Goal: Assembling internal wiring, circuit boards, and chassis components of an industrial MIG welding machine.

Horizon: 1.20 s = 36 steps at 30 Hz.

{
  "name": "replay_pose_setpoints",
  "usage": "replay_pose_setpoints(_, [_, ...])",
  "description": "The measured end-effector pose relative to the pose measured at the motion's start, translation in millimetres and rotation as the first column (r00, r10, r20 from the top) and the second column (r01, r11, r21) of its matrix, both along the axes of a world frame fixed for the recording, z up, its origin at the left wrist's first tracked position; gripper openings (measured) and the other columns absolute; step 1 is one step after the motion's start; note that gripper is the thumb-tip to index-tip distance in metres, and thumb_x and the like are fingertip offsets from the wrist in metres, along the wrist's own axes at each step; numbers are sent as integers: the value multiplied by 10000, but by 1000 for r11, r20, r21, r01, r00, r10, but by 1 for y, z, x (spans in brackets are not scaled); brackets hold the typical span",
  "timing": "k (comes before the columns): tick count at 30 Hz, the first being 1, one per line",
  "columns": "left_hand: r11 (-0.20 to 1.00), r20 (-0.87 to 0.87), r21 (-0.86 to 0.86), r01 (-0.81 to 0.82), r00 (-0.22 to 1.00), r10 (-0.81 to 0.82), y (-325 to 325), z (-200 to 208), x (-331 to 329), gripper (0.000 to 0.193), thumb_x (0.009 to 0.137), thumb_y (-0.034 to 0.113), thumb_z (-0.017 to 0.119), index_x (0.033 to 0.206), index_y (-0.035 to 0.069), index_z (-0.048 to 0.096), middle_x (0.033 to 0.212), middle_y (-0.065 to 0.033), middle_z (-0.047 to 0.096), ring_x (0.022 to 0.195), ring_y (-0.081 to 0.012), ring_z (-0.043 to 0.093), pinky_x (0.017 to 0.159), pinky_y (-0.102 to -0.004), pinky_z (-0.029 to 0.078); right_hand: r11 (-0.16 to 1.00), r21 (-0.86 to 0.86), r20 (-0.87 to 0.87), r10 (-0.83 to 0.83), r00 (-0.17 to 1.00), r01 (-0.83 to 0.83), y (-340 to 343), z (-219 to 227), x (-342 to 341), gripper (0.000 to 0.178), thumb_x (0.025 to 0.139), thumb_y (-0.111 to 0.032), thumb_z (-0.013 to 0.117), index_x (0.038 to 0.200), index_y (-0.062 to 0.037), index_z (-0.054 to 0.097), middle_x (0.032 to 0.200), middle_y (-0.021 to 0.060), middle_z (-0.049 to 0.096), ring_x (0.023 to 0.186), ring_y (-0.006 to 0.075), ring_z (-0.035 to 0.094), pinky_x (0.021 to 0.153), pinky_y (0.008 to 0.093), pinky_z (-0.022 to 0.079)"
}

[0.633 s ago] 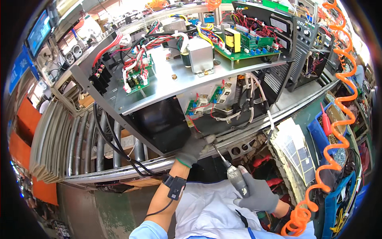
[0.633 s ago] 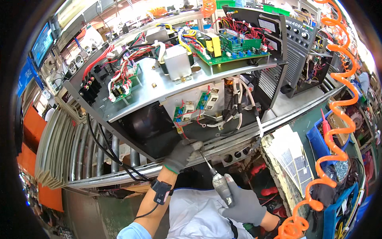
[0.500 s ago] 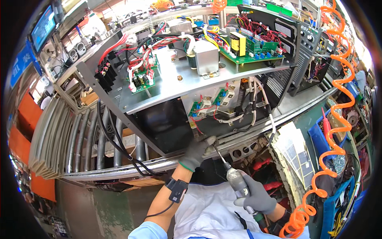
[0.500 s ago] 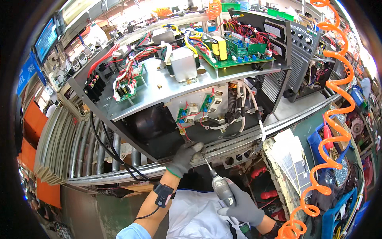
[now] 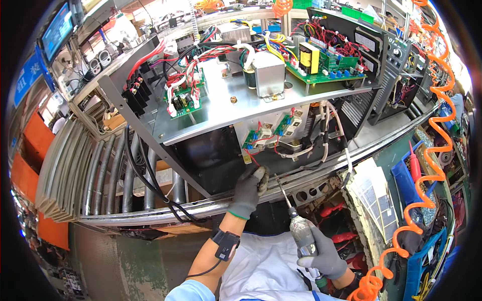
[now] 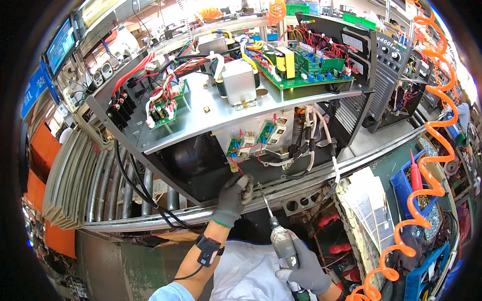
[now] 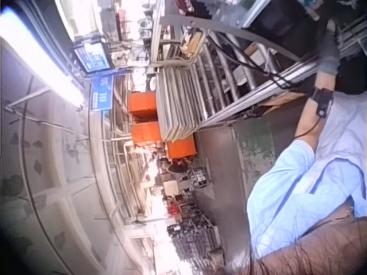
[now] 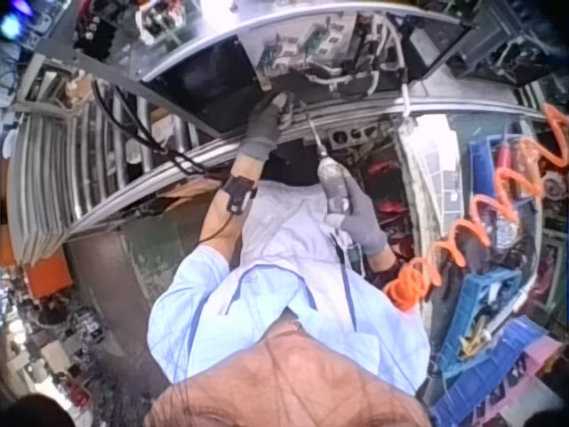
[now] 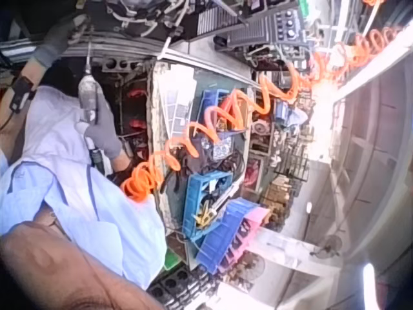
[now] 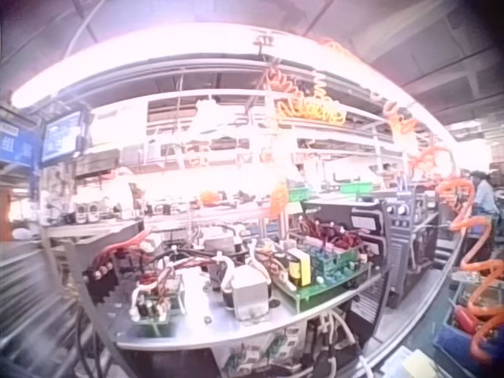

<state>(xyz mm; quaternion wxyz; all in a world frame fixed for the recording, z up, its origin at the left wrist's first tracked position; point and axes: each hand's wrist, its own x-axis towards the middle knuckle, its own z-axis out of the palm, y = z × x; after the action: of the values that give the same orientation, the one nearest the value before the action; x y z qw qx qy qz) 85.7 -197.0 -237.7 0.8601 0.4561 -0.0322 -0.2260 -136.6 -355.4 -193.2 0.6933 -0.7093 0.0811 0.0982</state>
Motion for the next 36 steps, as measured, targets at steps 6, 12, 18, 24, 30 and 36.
replay_pose_setpoints(6, [974, 216, 213, -79, 976, 31, -7, 1, 7, 152, 895, 140, 559, 952, 30, 646, 745, -15, 600, 552, -45, 447, 458, -190, 304, 997, -79, 69, 19, 997, -14, 5, 4, 0, 1002, 603, -263, 798, 1420, 7, 285, 1219, 121, 517, 1060, 165, 514, 932, 286, 394])
replay_pose_setpoints(12, [945, 366, 306, -119, 930, -1, -11, 7, 8, 149, 889, 121, 558, 963, 57, 670, 767, 24, 598, 592, -30, 441, 508, -193, 329, 997, 72, 8, -16, 1000, 15, 4, 0, 11, 957, 610, -225, 777, 1412, 2, 305, 1066, 83, 575, 949, 140, 544, 860, 264, 425])
replay_pose_setpoints(18, [943, 396, 278, -184, 916, 62, -13, -4, 10, 149, 876, 87, 571, 971, 66, 683, 767, 41, 583, 631, -32, 457, 555, -206, 360, 958, 272, -72, -69, 995, 86, 14, 13, 18, 913, 608, -206, 747, 1394, 9, 335, 966, 73, 581, 856, 121, 541, 788, 244, 438])
replay_pose_setpoints(24, [932, 299, 136, -335, 911, 284, -31, -8, -3, 158, 856, 77, 603, 990, 51, 682, 730, 12, 578, 607, -40, 474, 530, -209, 370, 980, 154, 53, -135, 989, 126, 20, -3, 27, 896, 611, -201, 744, 1383, 21, 350, 991, 86, 587, 876, 132, 548, 804, 263, 446])
replay_pose_setpoints(30, [950, 48, -8, -313, 948, 313, -24, 0, -14, 155, 831, 106, 622, 975, 66, 660, 651, 15, 527, 524, -50, 454, 443, -198, 330, 994, -18, 122, -109, 987, 112, 24, 7, 32, 912, 634, -198, 746, 1403, 23, 310, 1027, 94, 589, 907, 132, 547, 840, 267, 442])
replay_pose_setpoints(36, [988, 120, 111, -107, 988, 94, -40, -40, -23, 230, 808, 165, 688, 991, 45, 614, 720, -6, 540, 584, -82, 497, 502, -240, 405, 997, -5, 73, -80, 994, 81, 25, 20, 32, 931, 662, -183, 742, 1429, 15, 254, 1069, 88, 579, 927, 110, 545, 838, 251, 445])
